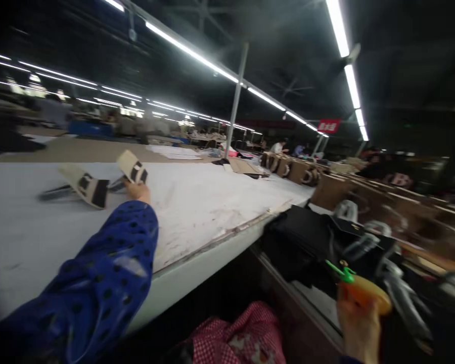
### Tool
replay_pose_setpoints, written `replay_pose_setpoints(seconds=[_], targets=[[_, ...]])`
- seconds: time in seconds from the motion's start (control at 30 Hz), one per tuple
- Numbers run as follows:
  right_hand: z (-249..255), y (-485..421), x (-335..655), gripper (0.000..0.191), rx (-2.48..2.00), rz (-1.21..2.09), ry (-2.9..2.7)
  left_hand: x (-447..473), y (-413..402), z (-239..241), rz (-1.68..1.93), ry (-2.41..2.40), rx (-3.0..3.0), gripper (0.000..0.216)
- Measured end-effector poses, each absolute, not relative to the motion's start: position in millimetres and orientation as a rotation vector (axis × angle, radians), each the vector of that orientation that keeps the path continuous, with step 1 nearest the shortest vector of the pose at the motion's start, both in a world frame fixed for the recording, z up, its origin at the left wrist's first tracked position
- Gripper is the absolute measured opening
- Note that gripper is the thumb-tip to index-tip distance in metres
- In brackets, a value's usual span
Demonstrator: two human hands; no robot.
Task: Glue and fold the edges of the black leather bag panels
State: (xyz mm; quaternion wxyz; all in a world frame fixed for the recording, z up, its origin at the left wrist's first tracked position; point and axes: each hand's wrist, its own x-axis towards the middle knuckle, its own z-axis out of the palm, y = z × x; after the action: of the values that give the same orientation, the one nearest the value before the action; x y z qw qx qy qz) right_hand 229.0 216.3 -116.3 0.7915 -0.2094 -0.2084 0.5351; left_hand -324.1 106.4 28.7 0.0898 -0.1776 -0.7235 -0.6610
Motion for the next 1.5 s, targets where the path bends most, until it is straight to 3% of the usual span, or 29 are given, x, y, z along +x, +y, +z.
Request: replay_pose_setpoints(seconds=[0.1,0.23,0.3,0.5,0.67,0.83,0.93,1.03,1.1,1.2,1.27,1.4,1.5], targets=[[-133.0,235.5,258.3,0.024,-0.486,1.000,-0.438,-321.3,113.2,23.6,-2.080,-2.176,-0.537,0.060],[-148.5,264.7,268.6,0.028,-0.543,0.973,-0.497,-324.9,116.1,18.2,-2.117,-2.208,-0.580,0.113],[-149.1,274.0,269.1,0.028,-0.557,0.973,-0.515,-324.1,117.0,19.3,-2.072,-2.192,-0.558,0.121],[-120.5,273.0,281.6,0.028,-0.506,0.938,-0.537,-305.5,118.7,41.5,-1.866,-2.074,-0.883,0.099],[-74.7,239.4,289.2,0.025,-0.439,0.902,-0.551,-249.6,139.5,91.9,-1.713,-1.779,-1.401,0.075],[-25.9,187.2,281.9,0.039,-0.423,0.878,-0.658,-138.2,159.5,115.5,-1.495,-1.521,-2.200,0.091],[-9.5,148.2,273.6,0.054,-0.466,0.884,-0.718,-58.8,146.1,94.8,-1.263,-1.253,-2.737,0.104],[-7.6,107.3,262.5,0.057,-0.525,0.922,-0.777,8.7,122.6,61.5,-1.136,-1.055,-3.065,0.113],[-12.2,83.3,255.0,0.056,-0.571,0.973,-0.786,39.0,109.0,40.5,-1.201,-1.038,-3.157,0.105],[-23.8,59.1,245.1,0.059,-0.585,1.101,-0.731,58.2,95.1,11.3,-1.539,-1.180,-3.127,0.057],[-35.1,52.5,237.1,0.065,-0.510,1.236,-0.706,55.4,88.2,-11.9,-1.863,-1.366,-3.022,0.040],[-72.3,58.9,208.1,0.079,-0.286,1.483,-0.599,23.1,72.9,-74.3,-2.433,-1.911,-2.713,0.054],[-110.7,71.8,178.9,0.061,-0.266,1.548,-0.453,-14.7,60.6,-120.6,-2.675,-2.287,-2.465,0.055]])
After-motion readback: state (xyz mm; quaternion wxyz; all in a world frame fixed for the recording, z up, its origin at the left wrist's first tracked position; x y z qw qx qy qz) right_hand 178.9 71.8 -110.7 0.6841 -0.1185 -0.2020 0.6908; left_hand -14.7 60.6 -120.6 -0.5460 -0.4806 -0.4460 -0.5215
